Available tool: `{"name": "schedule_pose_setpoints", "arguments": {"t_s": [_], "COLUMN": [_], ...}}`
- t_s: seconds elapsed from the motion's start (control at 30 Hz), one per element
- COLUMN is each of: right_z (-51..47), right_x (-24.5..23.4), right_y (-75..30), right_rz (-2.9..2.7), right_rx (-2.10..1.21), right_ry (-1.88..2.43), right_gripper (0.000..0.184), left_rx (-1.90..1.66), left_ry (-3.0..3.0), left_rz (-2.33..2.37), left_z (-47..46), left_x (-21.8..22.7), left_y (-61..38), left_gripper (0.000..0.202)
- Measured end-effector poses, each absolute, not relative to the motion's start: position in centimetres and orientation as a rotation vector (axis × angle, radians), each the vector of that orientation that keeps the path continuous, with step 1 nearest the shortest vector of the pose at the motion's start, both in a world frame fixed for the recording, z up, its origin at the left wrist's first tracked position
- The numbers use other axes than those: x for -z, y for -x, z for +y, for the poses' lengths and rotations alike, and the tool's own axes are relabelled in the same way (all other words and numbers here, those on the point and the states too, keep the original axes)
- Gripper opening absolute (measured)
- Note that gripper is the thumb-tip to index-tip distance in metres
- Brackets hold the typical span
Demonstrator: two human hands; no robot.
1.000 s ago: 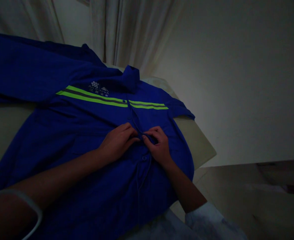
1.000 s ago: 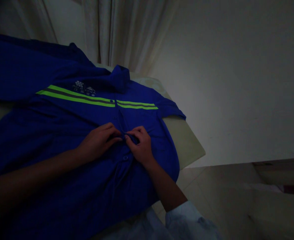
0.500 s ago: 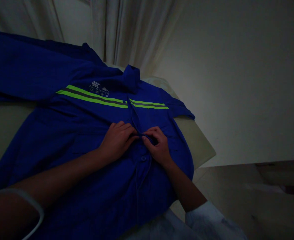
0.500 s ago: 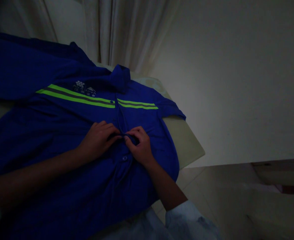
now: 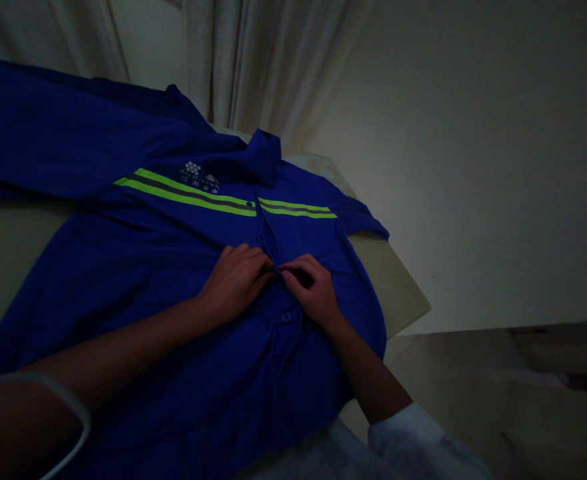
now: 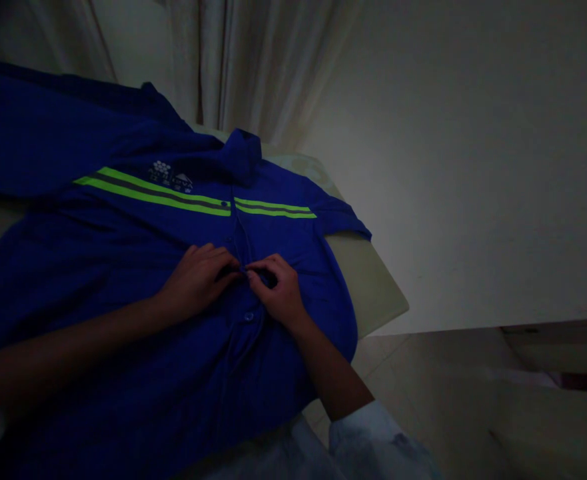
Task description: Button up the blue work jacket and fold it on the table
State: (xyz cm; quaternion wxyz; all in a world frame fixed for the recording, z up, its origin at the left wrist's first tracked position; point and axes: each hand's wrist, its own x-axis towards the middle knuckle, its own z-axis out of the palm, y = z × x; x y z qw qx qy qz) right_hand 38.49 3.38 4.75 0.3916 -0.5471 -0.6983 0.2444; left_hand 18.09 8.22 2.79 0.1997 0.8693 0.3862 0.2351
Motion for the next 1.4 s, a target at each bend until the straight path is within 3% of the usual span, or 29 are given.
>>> {"name": "schedule_pose_setpoints", "arguments": {"t_s": [0.27,0.5,0.7,0.87,1.2,1.4], "right_z": [3.3,2.9,3.0,3.1,3.0,3.0], "right_x": [-4.1,-4.2,-4.2,-4.2,-4.1,-4.3], "right_y": [-38.0,-37.8,-37.7,-37.7,-37.6,-37.6], "right_rz": [-1.844,-1.857,-1.842,-1.820,-1.843,-1.794], "right_rx": [-0.502,-0.344,-0.313,-0.313,-0.268,-0.306], "right_ry": [1.317,1.362,1.355,1.352,1.297,1.362], "right_gripper": [0.011,0.011,0.009,0.013,0.006,0.013], "left_rx": [-0.562,-0.481,-0.459,-0.544,-0.606,-0.667], "left_ry": [-2.304,-2.110,-2.009,-1.922,-1.815,-1.731], "left_rz": [1.179,1.146,1.107,1.065,1.040,1.043], "left_z": [8.2,9.2,9.8,10.0,10.3,10.4], "left_x": [-3.3,-4.2,-4.1,-3.5,-2.5,-2.3], "left_y": [-18.3,-18.1,-17.9,-18.0,-18.0,-18.1], "left_gripper": [0.010,0.027,0.027,0.027,0.036,0.034]}}
